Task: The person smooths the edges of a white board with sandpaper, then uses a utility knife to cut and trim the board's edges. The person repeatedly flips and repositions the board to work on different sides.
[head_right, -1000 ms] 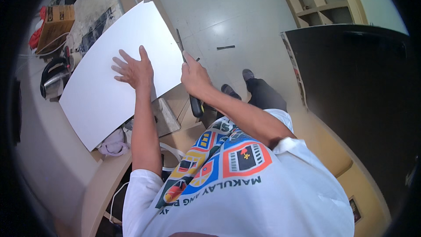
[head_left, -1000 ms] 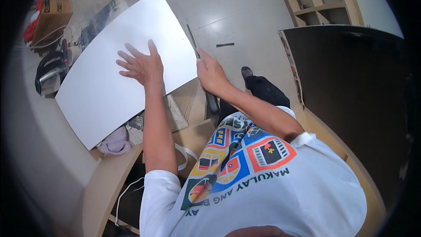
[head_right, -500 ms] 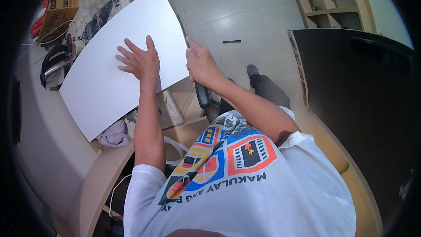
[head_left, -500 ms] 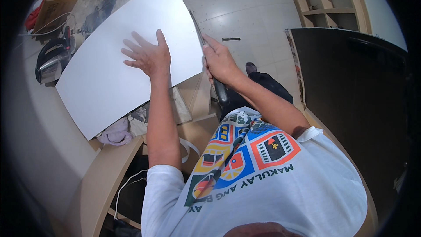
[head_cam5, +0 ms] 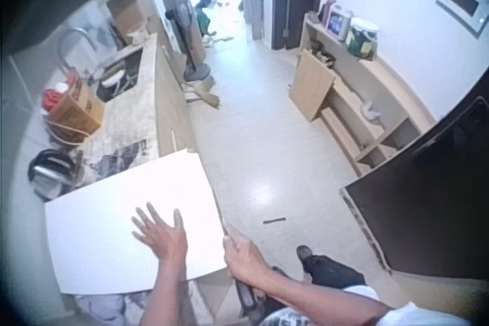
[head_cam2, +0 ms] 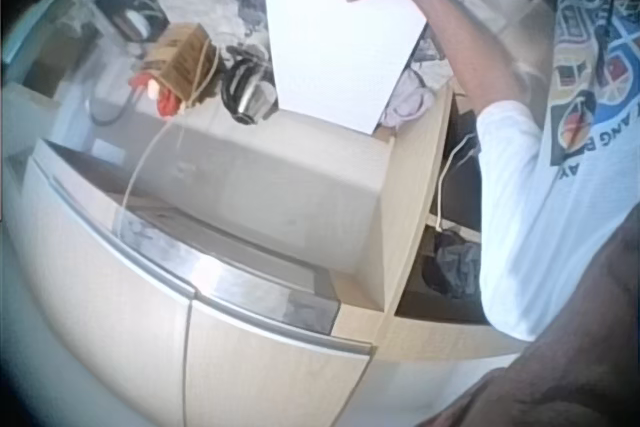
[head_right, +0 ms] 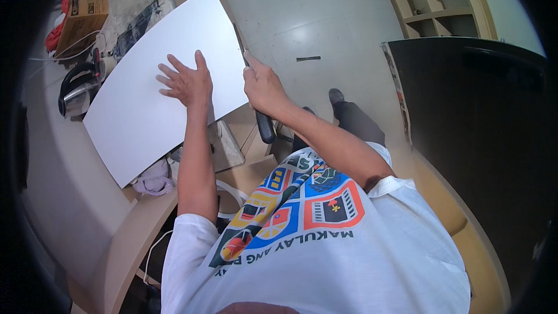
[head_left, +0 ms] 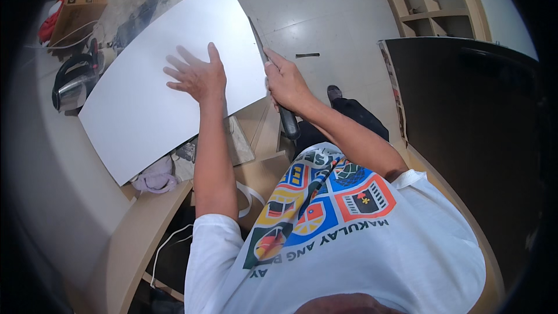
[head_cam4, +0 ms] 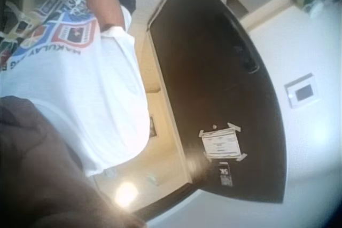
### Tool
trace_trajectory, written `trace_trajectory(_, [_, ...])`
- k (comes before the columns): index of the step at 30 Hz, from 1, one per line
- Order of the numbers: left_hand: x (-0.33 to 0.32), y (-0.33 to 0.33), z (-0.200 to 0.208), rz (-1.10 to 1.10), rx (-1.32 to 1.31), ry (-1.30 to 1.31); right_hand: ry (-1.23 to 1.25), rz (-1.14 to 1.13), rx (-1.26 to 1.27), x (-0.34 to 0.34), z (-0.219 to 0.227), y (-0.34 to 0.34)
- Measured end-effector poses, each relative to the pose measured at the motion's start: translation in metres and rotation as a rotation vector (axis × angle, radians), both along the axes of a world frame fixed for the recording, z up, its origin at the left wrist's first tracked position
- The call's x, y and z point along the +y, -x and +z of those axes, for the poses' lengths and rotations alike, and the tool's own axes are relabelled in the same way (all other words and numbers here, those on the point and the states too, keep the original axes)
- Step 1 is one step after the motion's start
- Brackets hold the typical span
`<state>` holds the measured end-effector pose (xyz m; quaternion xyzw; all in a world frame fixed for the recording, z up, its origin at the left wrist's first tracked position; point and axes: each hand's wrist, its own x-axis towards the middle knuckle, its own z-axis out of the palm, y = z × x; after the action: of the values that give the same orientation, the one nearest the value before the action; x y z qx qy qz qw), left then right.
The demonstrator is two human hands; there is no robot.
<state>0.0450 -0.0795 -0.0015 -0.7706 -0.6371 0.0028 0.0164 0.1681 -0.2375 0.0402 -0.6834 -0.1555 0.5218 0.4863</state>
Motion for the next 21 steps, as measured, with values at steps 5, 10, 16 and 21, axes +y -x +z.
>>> trace_trajectory(5, [0.003, 0.001, 0.003, 0.003, -0.017, -0.001, 0.027, 0.037, -0.092, 0.005, -0.037, -0.009])
trace_trajectory(10, [-0.001, 0.006, 0.000, 0.007, 0.017, 0.002, -0.010, -0.041, -0.186, -0.009, -0.009, 0.016])
trace_trajectory(16, [-0.001, 0.009, 0.001, 0.018, 0.034, 0.018, 0.018, 0.010, -0.132, -0.005, -0.015, 0.013])
trace_trajectory(21, [0.003, 0.003, -0.003, 0.014, 0.005, 0.007, 0.008, -0.010, 0.047, 0.002, -0.022, -0.002])
